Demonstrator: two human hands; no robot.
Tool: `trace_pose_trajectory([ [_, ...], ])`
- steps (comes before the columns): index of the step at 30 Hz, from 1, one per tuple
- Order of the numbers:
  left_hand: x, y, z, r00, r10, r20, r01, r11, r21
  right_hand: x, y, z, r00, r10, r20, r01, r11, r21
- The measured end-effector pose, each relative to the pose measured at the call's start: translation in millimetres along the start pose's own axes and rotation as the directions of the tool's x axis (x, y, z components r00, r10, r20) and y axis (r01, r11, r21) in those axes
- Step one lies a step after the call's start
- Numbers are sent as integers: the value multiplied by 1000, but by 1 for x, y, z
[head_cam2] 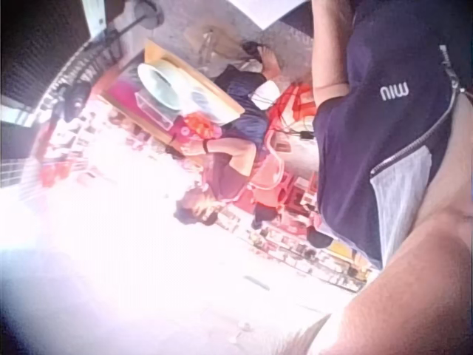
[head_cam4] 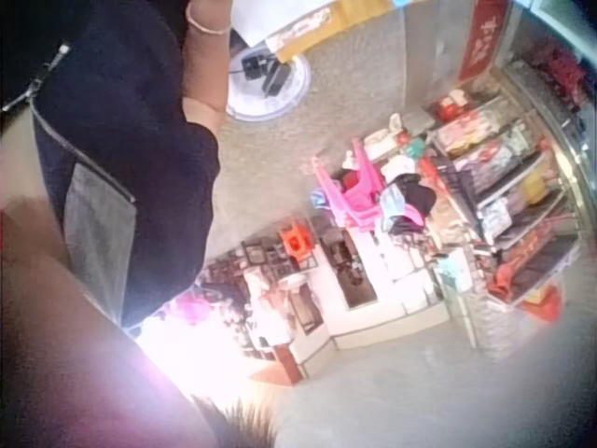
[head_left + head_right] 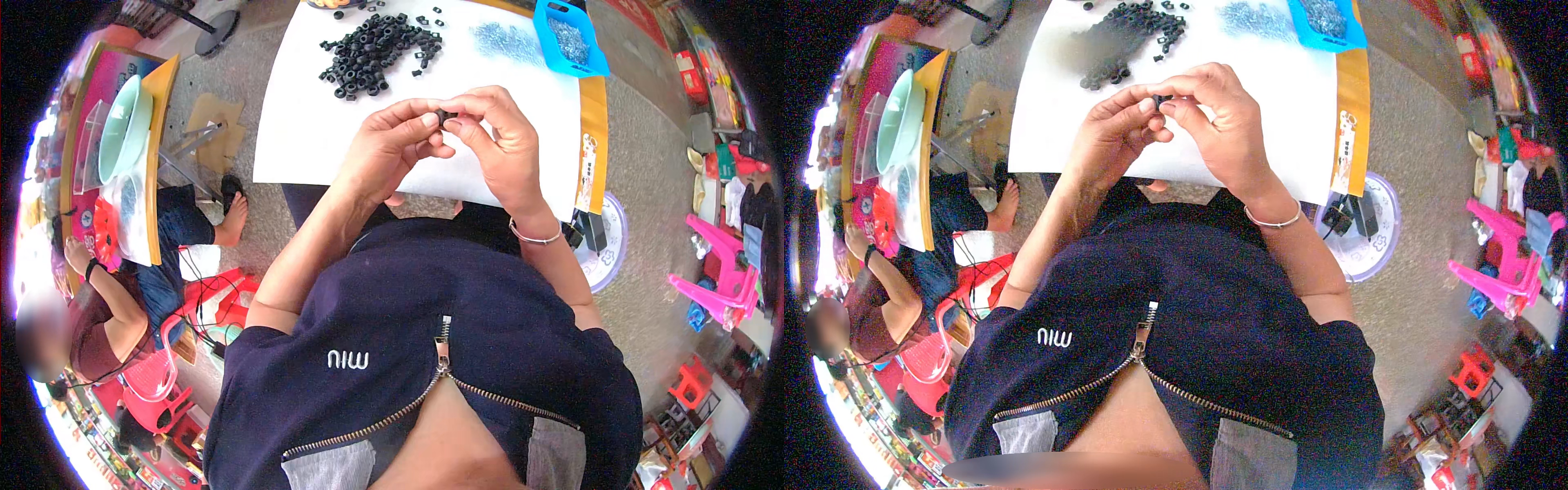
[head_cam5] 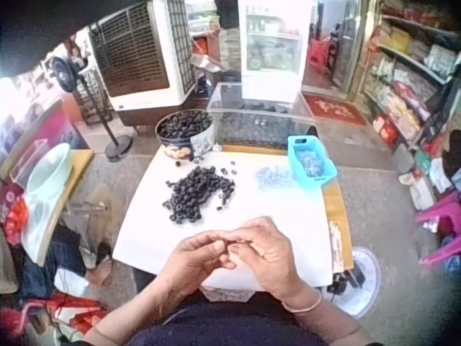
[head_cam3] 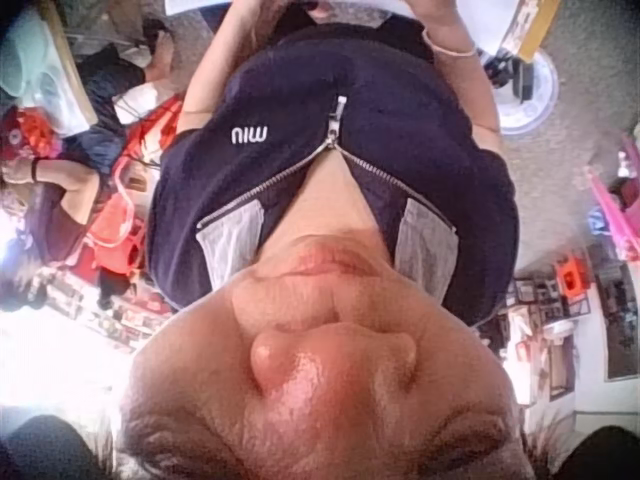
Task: The person assembles small black plastic circular parts by hand at a table.
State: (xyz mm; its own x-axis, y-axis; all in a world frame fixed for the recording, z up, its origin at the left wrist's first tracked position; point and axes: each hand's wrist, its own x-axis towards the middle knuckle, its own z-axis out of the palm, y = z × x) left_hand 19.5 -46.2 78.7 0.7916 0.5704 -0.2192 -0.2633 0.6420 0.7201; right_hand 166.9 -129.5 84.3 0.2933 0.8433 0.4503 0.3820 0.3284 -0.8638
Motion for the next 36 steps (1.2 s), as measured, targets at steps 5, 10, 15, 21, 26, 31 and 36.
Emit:
trace_pose_trajectory([
  [5,-1,-1,8,999,45,-25,-44,998,54,-3,-3,-2,997,76,-7,-74,989,131],
  [10,-4,0,15,993,108,-41,-102,986,129,-4,-7,-6,992,121,23,-124,974,191],
  [15,-3,2,14,996,64,-56,-58,993,106,-6,-6,-8,993,120,20,-122,983,138],
  [21,-3,4,15,999,23,-43,-20,998,54,-4,-5,-10,997,76,-9,-74,988,132],
  [26,-3,4,14,1000,-8,-25,8,1000,11,-4,-5,-10,998,64,-4,-63,987,145],
  [31,-3,4,15,1000,1,-13,-1,1000,-3,-4,-10,-10,997,76,-15,-71,979,191],
  [36,-3,4,15,1000,6,-3,-6,1000,-3,-7,-11,-10,977,209,-46,-197,961,196],
])
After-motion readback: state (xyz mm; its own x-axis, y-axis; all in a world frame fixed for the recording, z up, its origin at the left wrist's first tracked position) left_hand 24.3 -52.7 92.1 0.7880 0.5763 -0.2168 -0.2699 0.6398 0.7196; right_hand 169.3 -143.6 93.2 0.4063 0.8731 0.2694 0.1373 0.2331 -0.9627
